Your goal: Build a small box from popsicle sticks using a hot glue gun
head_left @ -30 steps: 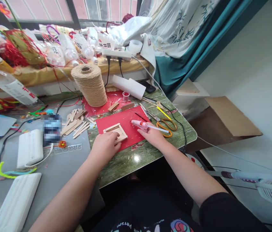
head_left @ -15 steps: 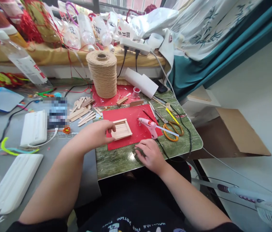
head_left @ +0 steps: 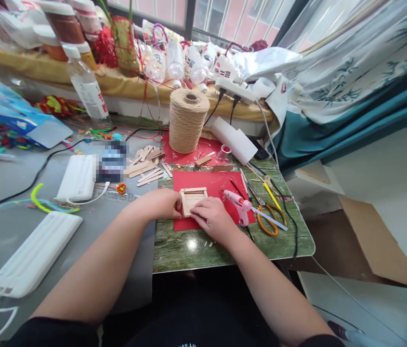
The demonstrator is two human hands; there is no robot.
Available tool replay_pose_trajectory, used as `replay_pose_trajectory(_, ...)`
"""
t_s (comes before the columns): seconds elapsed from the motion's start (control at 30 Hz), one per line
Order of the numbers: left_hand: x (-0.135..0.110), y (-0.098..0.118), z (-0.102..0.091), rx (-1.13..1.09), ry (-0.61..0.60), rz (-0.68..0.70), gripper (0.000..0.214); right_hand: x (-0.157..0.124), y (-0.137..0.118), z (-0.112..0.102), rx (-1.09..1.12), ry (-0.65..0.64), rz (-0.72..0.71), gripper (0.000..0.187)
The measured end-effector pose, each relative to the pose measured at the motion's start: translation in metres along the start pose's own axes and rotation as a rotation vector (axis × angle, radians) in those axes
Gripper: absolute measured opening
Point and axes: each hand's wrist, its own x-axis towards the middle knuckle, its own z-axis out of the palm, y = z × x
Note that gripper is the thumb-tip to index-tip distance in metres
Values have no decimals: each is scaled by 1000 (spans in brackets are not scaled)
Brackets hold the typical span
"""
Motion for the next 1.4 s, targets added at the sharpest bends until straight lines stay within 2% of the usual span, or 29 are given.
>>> replay_pose_trajectory(0.23, -2, 4, -4, -27, -10, 6, 25, 6, 3, 4, 101, 6, -58, 13)
replay_pose_trajectory(0.5, 0, 3, -1, 6, 14, 2, 24, 2, 4, 7, 99, 25, -83, 15)
replay_pose_trajectory(0.73, -6, 0, -3, -51, 3, 62, 17, 1, -3, 6, 14, 19, -19, 13)
replay_pose_trajectory(0.83, -6, -1, -4, -51, 12, 19, 22, 1, -6, 4, -28, 4, 5, 12)
replay_pose_trajectory(0.9, -6, -1, -6, -46, 12, -14, 29, -3, -6, 0, -9, 35, 29, 14)
replay_pose_trajectory(0.97, -6, 0, -9, -62, 13, -29, 35, -13, -5, -3, 54, 129, 78, 21)
replay_pose_trajectory(1.1, -9, 6, -14, -99, -14, -62, 56, -39, -1, 0, 184, 376, 317, 24)
replay_pose_trajectory(1.2, -10, 11, -15, -145, -87, -89, 62, -52, 3, 7, 271, 376, 417, 26)
replay_pose_trajectory(1.4, -9, 16, -12, -180, -126, -88, 57, -53, 10, 10, 421, 363, 451, 27)
